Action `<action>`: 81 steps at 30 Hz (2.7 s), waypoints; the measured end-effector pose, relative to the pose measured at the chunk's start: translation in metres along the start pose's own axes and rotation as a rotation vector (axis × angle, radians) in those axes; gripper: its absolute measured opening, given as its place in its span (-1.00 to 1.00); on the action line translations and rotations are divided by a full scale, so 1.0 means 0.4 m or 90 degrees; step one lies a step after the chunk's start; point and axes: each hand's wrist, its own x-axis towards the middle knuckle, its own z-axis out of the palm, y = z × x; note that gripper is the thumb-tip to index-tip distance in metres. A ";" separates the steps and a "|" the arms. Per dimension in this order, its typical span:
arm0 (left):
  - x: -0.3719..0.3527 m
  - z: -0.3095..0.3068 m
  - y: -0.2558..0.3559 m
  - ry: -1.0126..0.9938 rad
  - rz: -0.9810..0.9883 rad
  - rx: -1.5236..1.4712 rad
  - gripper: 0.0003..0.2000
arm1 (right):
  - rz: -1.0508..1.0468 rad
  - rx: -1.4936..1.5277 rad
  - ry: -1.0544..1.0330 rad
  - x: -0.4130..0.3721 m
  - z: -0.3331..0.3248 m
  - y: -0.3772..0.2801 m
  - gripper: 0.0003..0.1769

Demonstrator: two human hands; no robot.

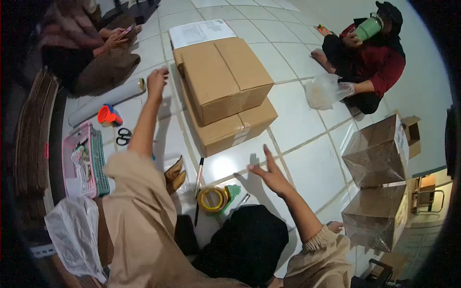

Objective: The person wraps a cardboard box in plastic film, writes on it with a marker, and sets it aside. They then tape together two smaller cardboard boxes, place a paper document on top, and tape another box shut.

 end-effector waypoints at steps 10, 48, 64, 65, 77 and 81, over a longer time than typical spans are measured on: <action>0.364 0.135 0.014 -0.086 -0.223 -0.290 -0.52 | 0.110 -0.499 -0.021 0.202 0.170 0.163 0.57; -0.047 0.215 -0.190 -0.326 -0.271 -0.151 -0.47 | 0.074 0.521 0.337 -0.140 -0.389 0.282 -0.44; -0.779 0.666 -0.066 -0.689 -0.458 -0.169 -0.40 | -0.067 0.737 0.833 -1.027 -0.379 0.495 -0.48; -0.825 0.658 -0.061 -0.701 -0.479 -0.172 -0.39 | -0.077 0.738 0.850 -1.064 -0.382 0.512 -0.48; -1.026 0.511 0.138 -0.816 -0.502 -0.165 -0.34 | 0.061 0.284 0.802 -1.169 -0.231 0.641 -0.46; -1.089 0.437 0.177 -0.828 -0.265 -0.143 -0.24 | -0.115 0.295 0.902 -1.157 -0.238 0.481 -0.42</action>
